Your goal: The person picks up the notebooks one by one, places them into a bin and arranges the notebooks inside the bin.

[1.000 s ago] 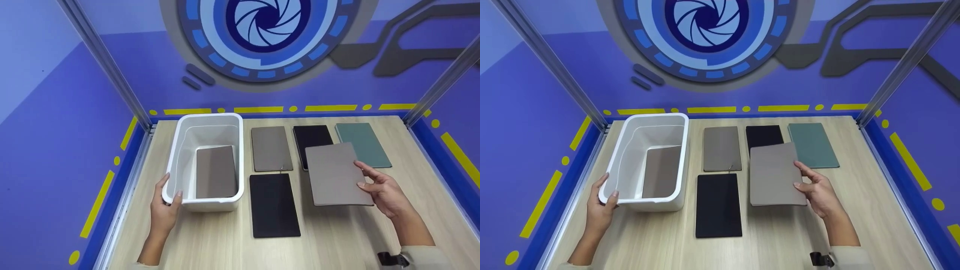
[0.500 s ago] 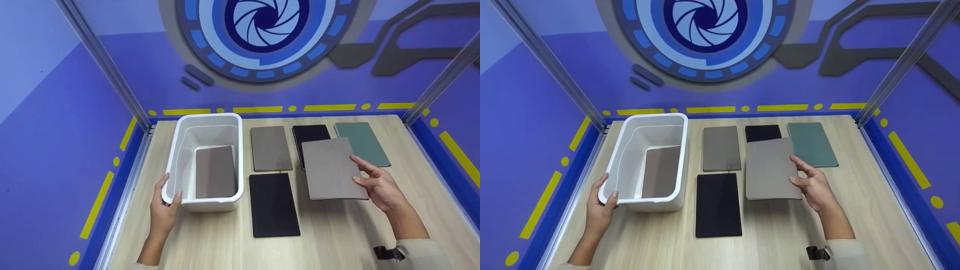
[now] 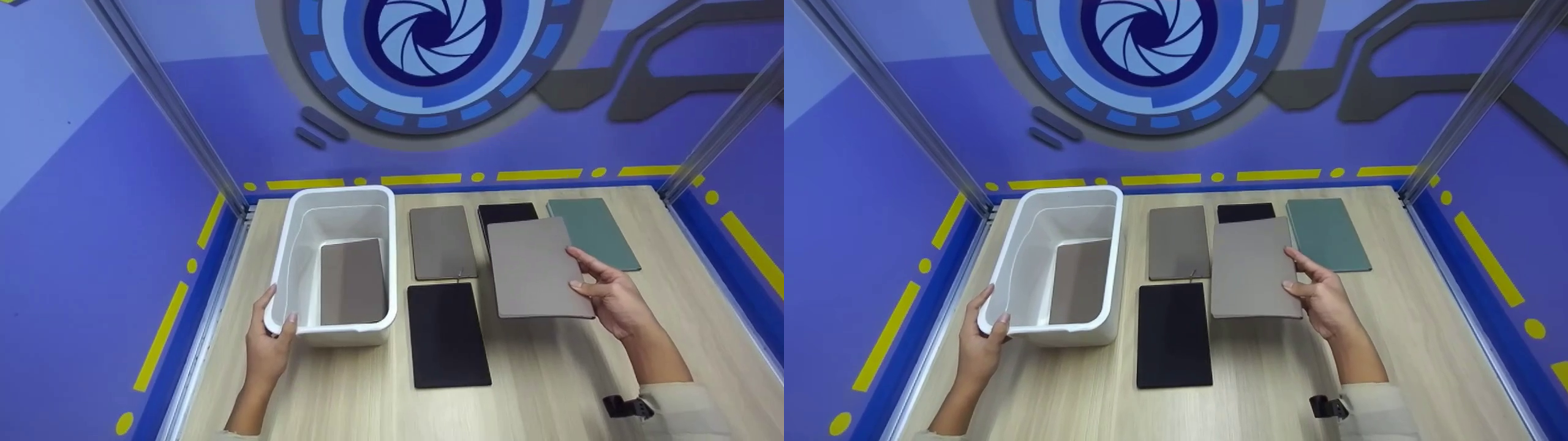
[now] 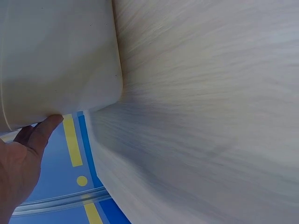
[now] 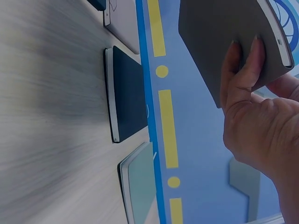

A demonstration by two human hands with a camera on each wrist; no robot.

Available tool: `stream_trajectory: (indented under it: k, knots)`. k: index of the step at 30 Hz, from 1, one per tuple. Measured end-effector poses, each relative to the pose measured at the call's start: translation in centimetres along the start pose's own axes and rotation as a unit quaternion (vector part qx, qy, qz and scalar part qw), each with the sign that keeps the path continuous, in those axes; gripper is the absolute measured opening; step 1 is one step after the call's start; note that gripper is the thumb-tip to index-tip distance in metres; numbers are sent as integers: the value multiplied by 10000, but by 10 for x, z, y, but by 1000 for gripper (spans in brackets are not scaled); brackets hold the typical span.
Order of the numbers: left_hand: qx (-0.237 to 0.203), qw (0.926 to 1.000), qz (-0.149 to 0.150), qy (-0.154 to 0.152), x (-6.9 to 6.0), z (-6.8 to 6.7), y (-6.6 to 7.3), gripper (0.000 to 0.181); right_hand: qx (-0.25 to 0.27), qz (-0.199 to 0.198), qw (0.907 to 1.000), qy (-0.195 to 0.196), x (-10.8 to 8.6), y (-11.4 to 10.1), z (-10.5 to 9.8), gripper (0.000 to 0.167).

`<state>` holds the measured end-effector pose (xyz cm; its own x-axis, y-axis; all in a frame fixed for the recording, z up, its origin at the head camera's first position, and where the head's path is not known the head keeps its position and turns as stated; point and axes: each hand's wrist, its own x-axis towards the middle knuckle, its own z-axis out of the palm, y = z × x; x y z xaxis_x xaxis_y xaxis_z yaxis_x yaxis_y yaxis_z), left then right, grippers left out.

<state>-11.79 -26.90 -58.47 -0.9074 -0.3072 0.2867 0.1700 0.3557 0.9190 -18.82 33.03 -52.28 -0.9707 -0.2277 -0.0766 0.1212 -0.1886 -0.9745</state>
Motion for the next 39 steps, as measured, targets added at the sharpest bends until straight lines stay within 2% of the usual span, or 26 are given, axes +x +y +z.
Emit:
stream_trajectory:
  k: [8,24,39]
  knots:
    - [-78,9999,-34,-62,1,-1,-2,70,12,20,10000,-14,4,0,4,70]
    - [110,9999,-97,-40,0,-1,2,70,197,81,9996,159,12,-2,13,68]
    - [-1,9999,-109,-109,0,-3,0,72,265,94,9996,10,17,-4,26,70]
